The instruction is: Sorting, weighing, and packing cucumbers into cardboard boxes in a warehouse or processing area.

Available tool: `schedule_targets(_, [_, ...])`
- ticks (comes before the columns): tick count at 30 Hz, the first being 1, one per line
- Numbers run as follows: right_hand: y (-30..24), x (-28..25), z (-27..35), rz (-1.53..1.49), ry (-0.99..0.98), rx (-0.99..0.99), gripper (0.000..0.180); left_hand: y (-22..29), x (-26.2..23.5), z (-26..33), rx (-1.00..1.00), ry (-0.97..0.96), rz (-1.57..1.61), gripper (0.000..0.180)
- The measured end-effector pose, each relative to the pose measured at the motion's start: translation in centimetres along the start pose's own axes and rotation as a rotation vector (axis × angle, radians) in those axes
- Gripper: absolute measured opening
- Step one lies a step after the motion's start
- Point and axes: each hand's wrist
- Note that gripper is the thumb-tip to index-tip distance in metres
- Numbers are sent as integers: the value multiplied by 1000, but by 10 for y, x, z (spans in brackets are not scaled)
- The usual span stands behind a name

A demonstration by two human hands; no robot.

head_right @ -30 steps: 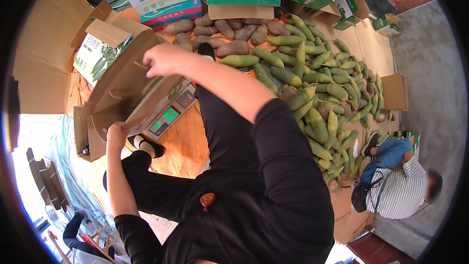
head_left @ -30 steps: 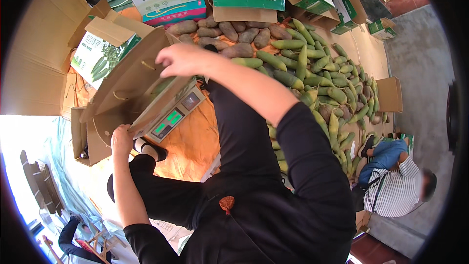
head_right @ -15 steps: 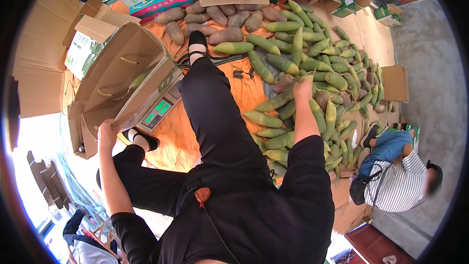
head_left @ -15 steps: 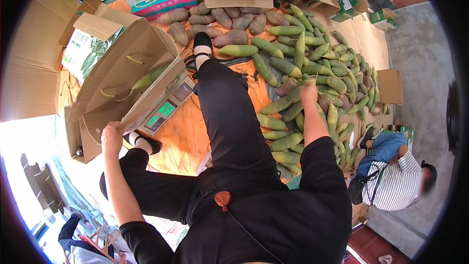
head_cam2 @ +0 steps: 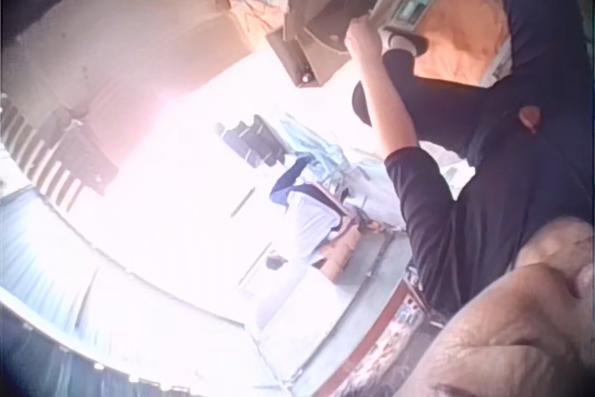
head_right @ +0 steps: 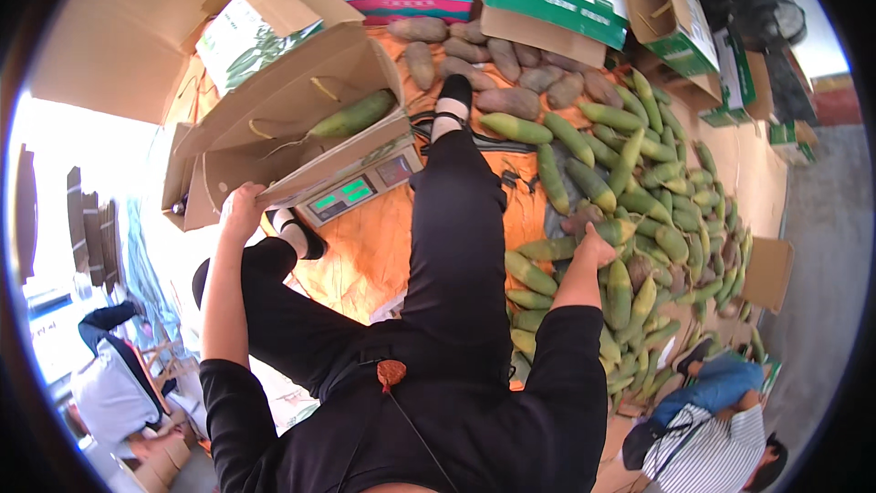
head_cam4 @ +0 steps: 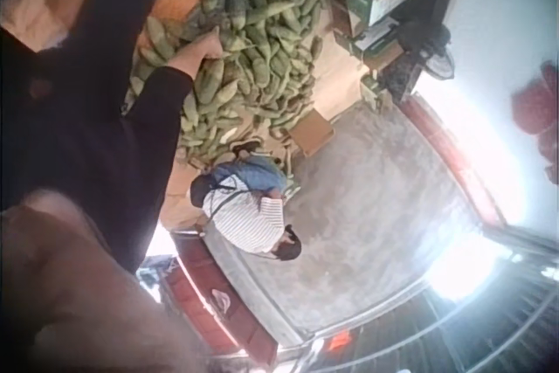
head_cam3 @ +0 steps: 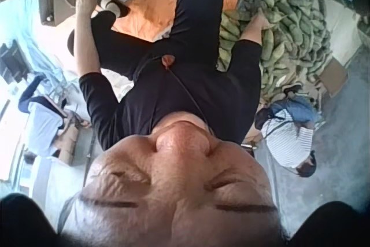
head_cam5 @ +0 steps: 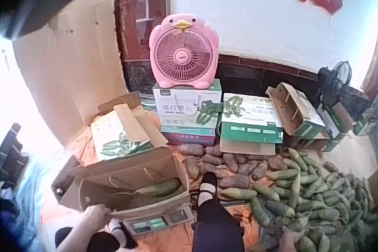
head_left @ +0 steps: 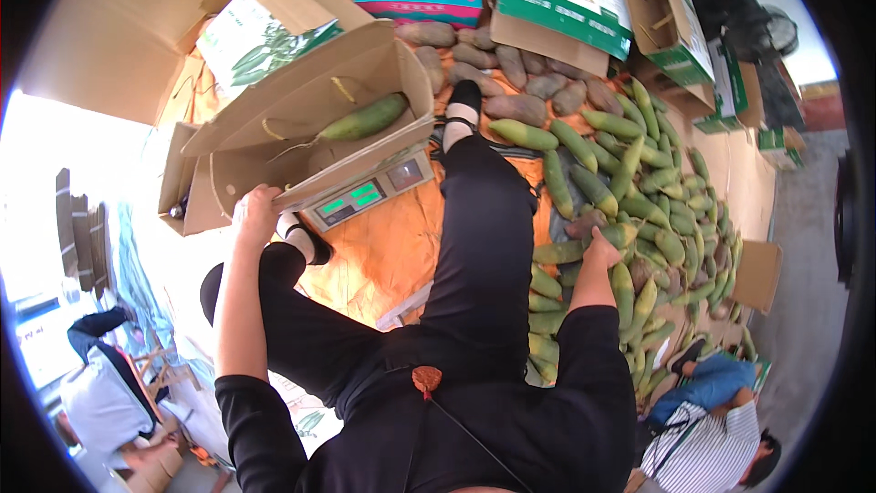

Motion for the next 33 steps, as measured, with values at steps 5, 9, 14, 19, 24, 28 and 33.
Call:
schedule_targets(5, [19, 21, -45, -630, -275, 223, 44, 6, -7, -3, -22, -43, 7, 20])
schedule_targets(9, [13, 23, -37, -585, -399, 296, 38, 2, 0, -7, -16, -37, 6, 19])
schedule_targets(14, [-39, 9, 57, -440, -1175, -56, 54, 2, -5, -6, -23, -26, 31, 18])
schedule_targets(19, [-133, 0, 174, -228, -1572, -445, 67, 3, -3, -8, -27, -26, 20, 20])
schedule_targets(24, [-199, 5, 286, 43, -1963, -746, 67, -2, -4, -4, -55, -62, -9, 23])
schedule_targets(28, [-204, 33, 357, 262, -2111, -952, 63, -2, -1, -9, -11, -51, 10, 23])
schedule_targets(33, [-165, 78, 416, 695, -1809, -1630, 64, -11, 8, -15, 78, -10, -35, 26])
Point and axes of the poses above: each hand's wrist, its own z-axis away from the middle knuckle, its own x-axis out of the palm, y = z × x, and after that the axes turned 12 degrees about -z, right-handed
